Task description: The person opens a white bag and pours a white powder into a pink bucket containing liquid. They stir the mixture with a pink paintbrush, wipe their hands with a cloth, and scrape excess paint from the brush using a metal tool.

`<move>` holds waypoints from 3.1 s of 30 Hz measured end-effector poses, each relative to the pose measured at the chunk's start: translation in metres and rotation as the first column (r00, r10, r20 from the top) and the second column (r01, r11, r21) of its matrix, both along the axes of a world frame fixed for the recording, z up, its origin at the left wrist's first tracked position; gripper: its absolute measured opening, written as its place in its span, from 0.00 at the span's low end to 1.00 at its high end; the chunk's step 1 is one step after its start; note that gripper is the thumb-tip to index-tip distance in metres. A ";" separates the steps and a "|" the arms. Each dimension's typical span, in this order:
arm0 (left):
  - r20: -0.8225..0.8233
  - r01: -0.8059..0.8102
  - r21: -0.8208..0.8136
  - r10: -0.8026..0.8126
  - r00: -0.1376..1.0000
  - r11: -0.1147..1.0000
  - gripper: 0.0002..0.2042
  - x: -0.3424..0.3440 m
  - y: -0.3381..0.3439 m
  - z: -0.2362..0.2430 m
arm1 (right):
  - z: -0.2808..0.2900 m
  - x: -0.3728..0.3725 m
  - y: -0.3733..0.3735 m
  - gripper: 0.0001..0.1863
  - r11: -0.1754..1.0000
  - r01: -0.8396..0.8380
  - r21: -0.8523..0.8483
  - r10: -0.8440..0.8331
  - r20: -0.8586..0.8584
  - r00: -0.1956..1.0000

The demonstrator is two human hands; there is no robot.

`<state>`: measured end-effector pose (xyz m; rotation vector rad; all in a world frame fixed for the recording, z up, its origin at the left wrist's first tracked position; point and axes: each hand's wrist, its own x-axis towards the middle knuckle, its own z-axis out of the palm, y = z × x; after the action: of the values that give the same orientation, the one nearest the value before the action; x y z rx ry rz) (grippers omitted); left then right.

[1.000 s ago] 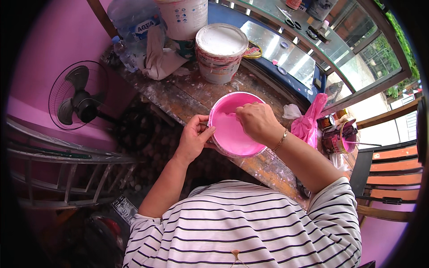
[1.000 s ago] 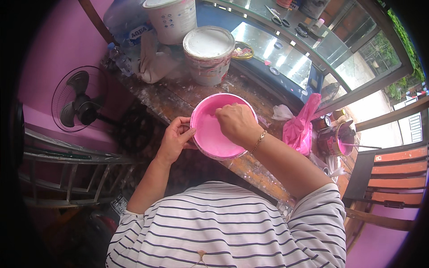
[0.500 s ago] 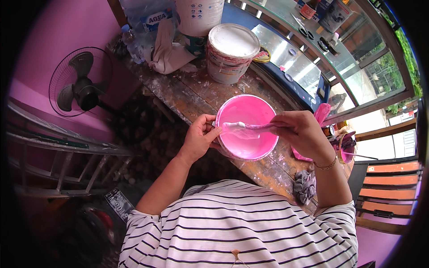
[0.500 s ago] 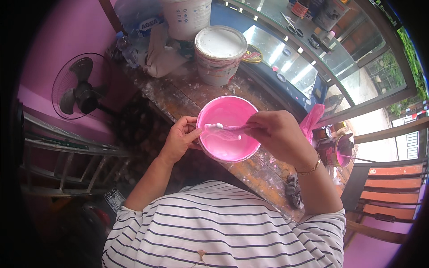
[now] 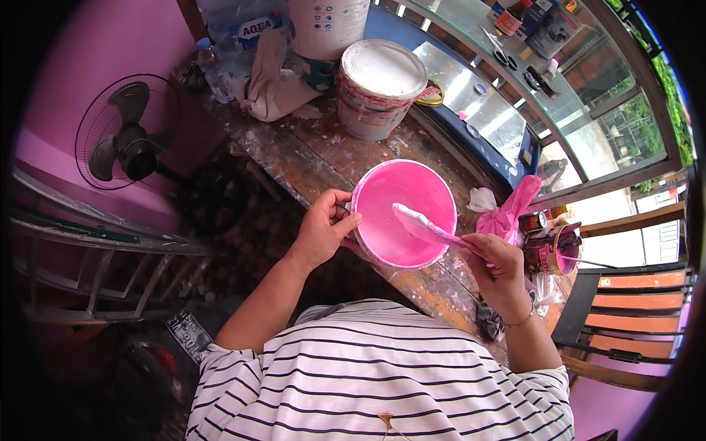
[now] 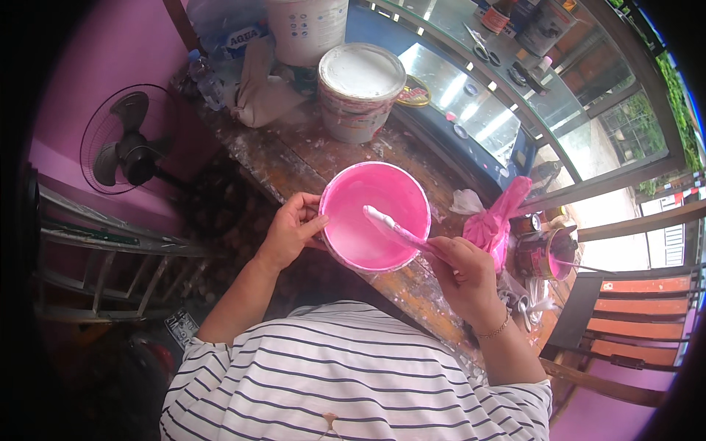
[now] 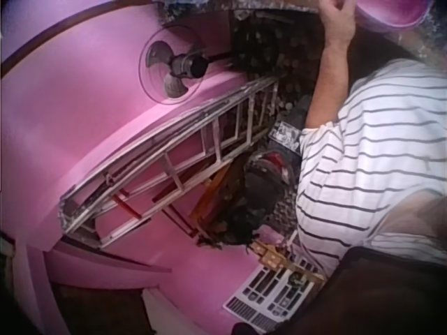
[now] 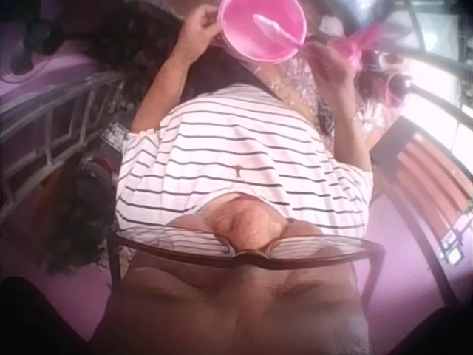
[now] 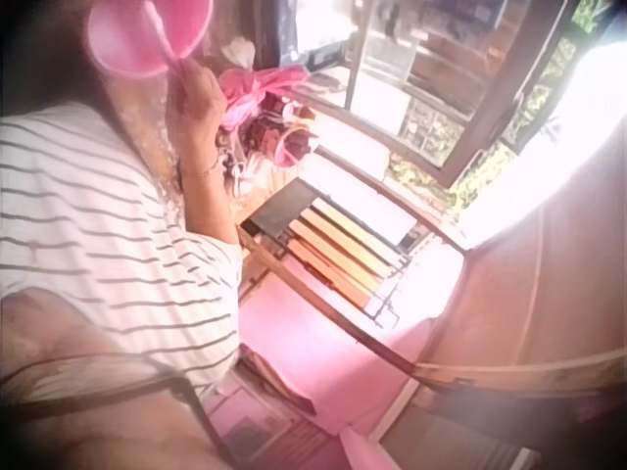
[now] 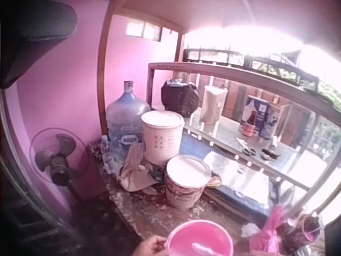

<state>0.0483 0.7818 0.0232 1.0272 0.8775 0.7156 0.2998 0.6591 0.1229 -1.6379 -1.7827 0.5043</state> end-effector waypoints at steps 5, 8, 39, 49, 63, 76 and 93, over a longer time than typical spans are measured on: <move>0.014 -0.011 -0.022 0.011 1.000 1.000 0.14 -0.002 -0.001 -0.002 | -0.006 0.008 0.001 0.08 0.994 -0.030 -0.103 0.037 0.066 0.997; 0.015 -0.005 -0.001 0.005 1.000 1.000 0.14 -0.002 -0.002 -0.001 | -0.002 0.005 0.001 0.08 0.997 -0.003 -0.079 0.004 0.005 1.000; 0.035 -0.021 0.003 0.020 0.999 1.000 0.13 -0.001 -0.001 -0.002 | 0.000 -0.004 -0.011 0.14 0.997 0.061 0.037 -0.069 0.284 0.956; 0.046 -0.030 0.003 0.030 0.998 1.000 0.14 0.001 -0.001 0.000 | -0.025 -0.002 -0.017 0.16 0.998 0.020 0.068 -0.041 0.331 0.943; 0.033 -0.039 -0.011 0.039 0.999 0.999 0.15 0.000 -0.005 -0.001 | -0.017 -0.003 -0.010 0.15 1.000 0.017 0.009 -0.019 0.452 0.892; 0.001 -0.122 -0.002 0.122 0.993 0.993 0.14 0.007 -0.011 -0.002 | -0.020 -0.006 -0.005 0.13 1.000 0.004 -0.006 -0.001 0.507 0.862; -0.167 -0.087 0.304 0.143 0.976 0.949 0.14 0.020 0.048 -0.013 | -0.019 -0.013 -0.005 0.14 0.987 0.121 0.103 -0.155 0.464 0.872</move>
<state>0.0682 0.8297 0.0104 1.3338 1.0197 0.8781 0.2864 0.6542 0.1040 -1.9377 -1.9703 -0.0372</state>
